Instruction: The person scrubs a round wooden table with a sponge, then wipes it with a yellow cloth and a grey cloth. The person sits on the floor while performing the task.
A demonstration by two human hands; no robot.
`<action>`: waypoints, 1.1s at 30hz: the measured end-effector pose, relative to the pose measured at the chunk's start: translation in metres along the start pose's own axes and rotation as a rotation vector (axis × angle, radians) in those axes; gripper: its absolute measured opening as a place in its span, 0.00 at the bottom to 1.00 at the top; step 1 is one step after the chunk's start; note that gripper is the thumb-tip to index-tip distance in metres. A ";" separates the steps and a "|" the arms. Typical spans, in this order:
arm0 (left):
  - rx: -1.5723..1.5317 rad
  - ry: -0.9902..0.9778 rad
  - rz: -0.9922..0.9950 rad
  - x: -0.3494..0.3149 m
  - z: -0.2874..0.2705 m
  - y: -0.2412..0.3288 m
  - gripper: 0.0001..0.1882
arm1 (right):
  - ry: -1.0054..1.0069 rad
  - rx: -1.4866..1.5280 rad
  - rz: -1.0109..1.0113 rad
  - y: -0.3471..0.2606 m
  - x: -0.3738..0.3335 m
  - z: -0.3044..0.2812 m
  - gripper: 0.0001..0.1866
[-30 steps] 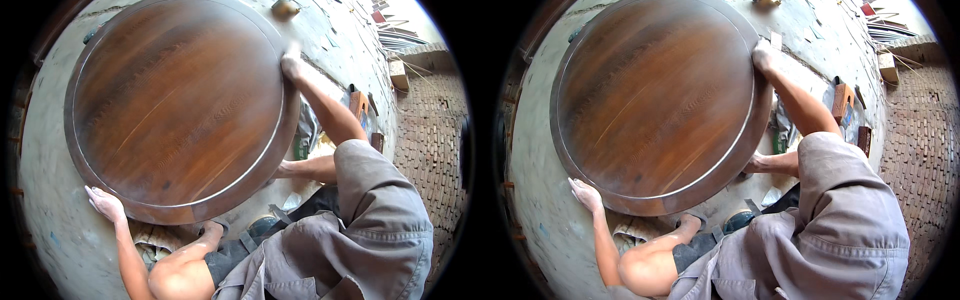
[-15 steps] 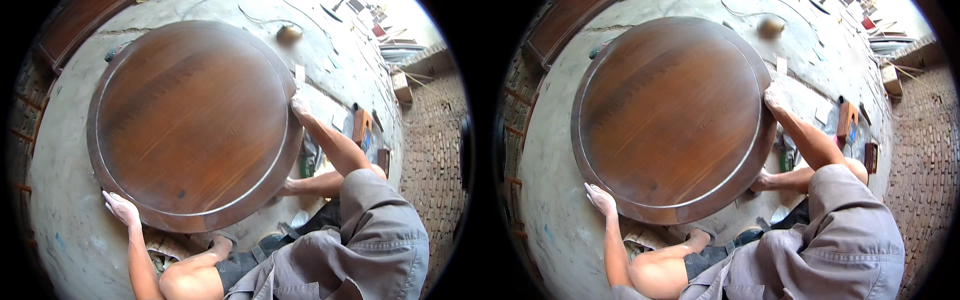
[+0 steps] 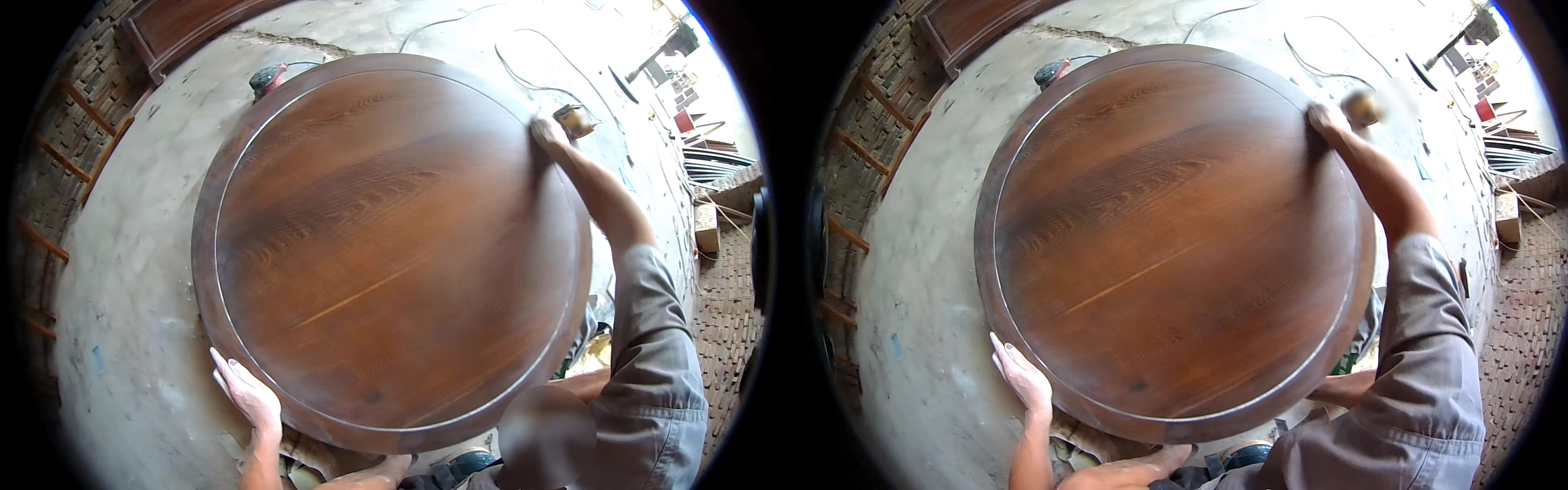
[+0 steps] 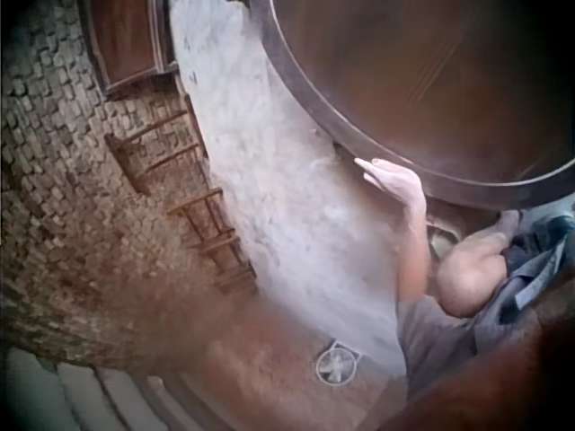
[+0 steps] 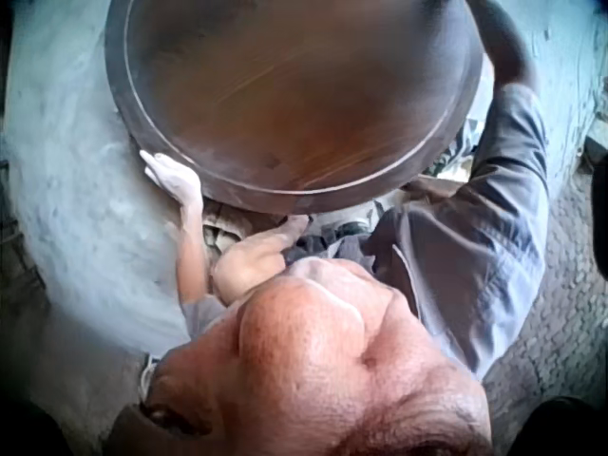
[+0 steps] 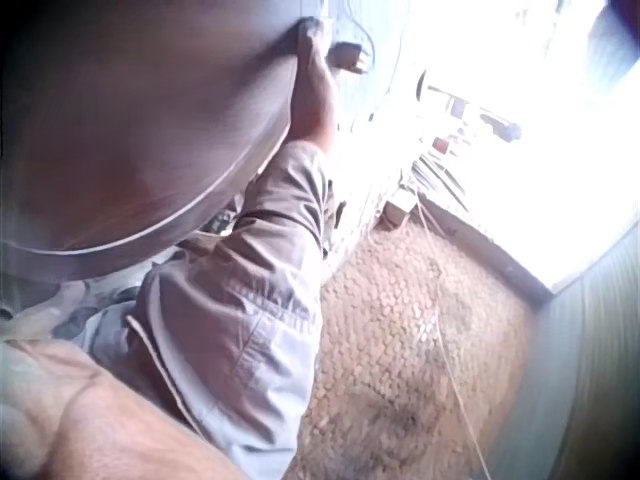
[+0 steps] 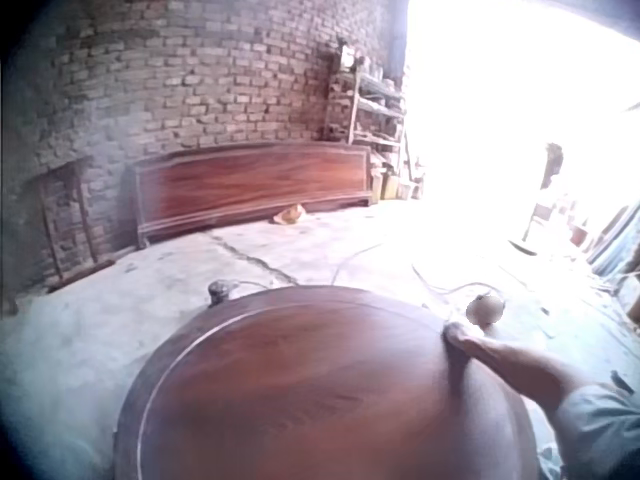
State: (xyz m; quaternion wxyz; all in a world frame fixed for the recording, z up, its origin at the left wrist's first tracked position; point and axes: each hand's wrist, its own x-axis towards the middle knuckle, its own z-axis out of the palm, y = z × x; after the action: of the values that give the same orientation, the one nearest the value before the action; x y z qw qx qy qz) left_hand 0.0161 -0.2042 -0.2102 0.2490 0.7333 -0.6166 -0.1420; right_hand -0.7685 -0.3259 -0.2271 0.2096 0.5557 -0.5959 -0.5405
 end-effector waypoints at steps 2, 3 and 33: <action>0.113 0.064 -0.010 -0.001 -0.026 -0.010 0.25 | 0.183 1.396 0.547 -0.032 0.041 -0.124 0.31; 0.119 0.066 -0.008 0.000 -0.023 -0.009 0.25 | 0.225 1.433 0.509 -0.037 0.054 -0.155 0.32; -0.014 -0.019 0.027 0.016 -0.006 0.010 0.25 | 0.604 1.211 -0.030 -0.036 0.186 -0.342 0.29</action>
State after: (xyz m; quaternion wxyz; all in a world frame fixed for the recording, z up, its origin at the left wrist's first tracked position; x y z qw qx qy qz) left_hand 0.0139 -0.2193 -0.1978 0.2501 0.7219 -0.6276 -0.1498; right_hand -0.5165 -0.6244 -0.2114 0.0112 0.7101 -0.7010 0.0649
